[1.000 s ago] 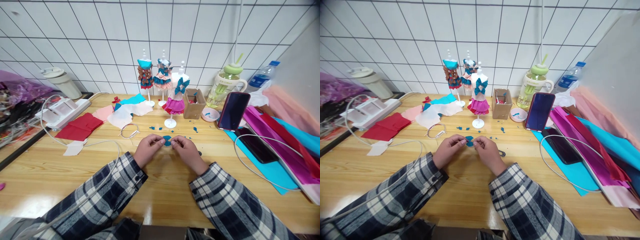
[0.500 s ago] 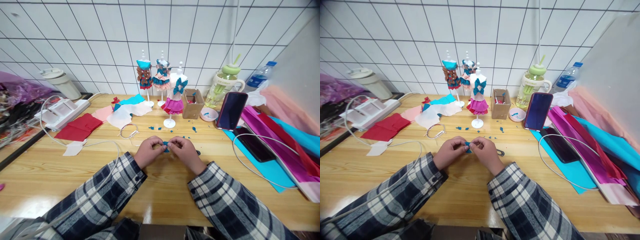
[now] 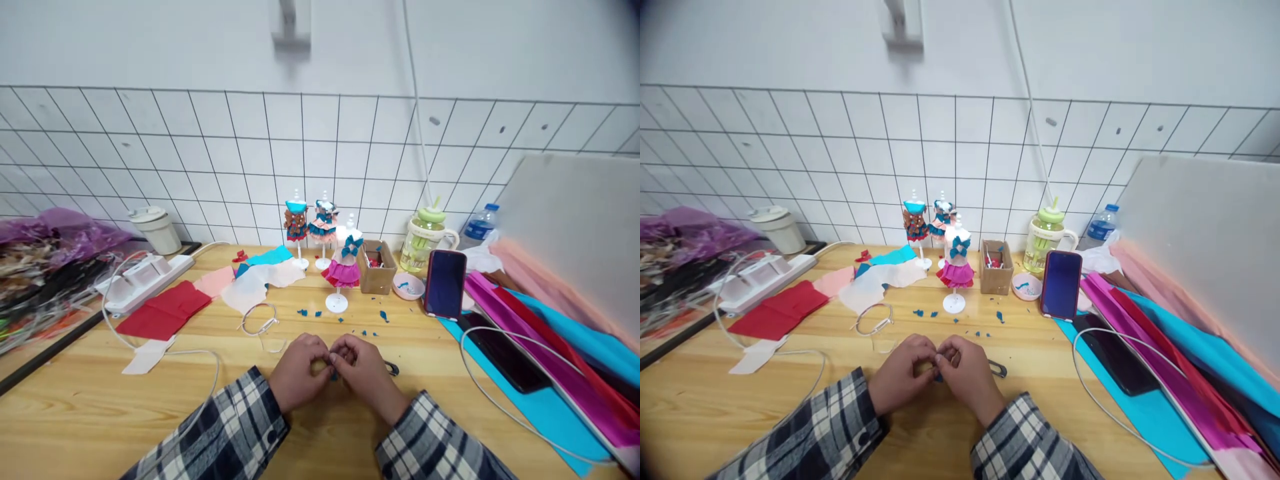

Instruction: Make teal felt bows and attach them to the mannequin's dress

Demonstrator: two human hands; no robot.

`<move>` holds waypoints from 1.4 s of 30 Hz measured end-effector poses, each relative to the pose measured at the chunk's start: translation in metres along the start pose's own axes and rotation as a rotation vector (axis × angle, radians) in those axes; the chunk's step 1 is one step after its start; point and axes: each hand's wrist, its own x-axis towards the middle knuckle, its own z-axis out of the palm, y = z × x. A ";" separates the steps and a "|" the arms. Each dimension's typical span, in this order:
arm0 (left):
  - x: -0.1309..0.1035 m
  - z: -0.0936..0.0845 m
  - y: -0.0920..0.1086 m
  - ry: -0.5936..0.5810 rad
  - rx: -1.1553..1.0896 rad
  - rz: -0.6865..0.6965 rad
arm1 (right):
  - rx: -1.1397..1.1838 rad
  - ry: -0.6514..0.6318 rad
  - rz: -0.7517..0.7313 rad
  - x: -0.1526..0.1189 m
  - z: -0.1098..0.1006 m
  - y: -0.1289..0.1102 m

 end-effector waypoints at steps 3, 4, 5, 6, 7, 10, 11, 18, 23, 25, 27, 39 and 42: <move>0.000 -0.001 -0.001 0.024 -0.020 -0.043 | -0.011 0.036 -0.015 0.002 -0.001 0.001; 0.001 -0.001 -0.002 0.031 -0.034 -0.059 | -0.009 0.033 -0.025 0.002 -0.002 0.001; 0.001 -0.001 -0.003 0.035 -0.051 -0.071 | -0.004 0.019 -0.047 0.002 -0.004 0.000; 0.002 -0.002 -0.003 0.039 -0.072 -0.076 | 0.001 -0.005 -0.082 0.002 -0.006 -0.001; 0.002 -0.002 -0.003 0.039 -0.097 -0.075 | 0.005 -0.037 -0.127 0.001 -0.009 -0.002; 0.002 -0.005 -0.003 0.020 -0.171 -0.076 | 0.024 -0.165 -0.248 0.000 -0.017 -0.003; 0.002 -0.005 -0.002 0.002 -0.188 -0.083 | 0.035 -0.209 -0.254 0.000 -0.019 -0.003; 0.004 -0.007 -0.003 -0.135 -0.265 0.043 | 0.209 -0.321 -0.090 0.003 -0.026 0.005; 0.005 -0.008 -0.003 -0.150 -0.242 0.104 | 0.279 -0.358 0.027 0.001 -0.030 0.007; 0.005 -0.008 -0.003 -0.162 -0.214 0.123 | 0.299 -0.383 0.054 0.000 -0.032 0.007; 0.005 -0.009 -0.002 -0.166 -0.173 0.142 | 0.299 -0.392 0.074 0.000 -0.034 0.007; 0.001 -0.011 0.001 0.007 -0.011 0.117 | -0.021 -0.080 -0.125 0.001 -0.033 0.002; 0.001 -0.008 0.004 0.093 0.078 0.127 | -0.068 -0.046 -0.176 0.000 -0.029 0.000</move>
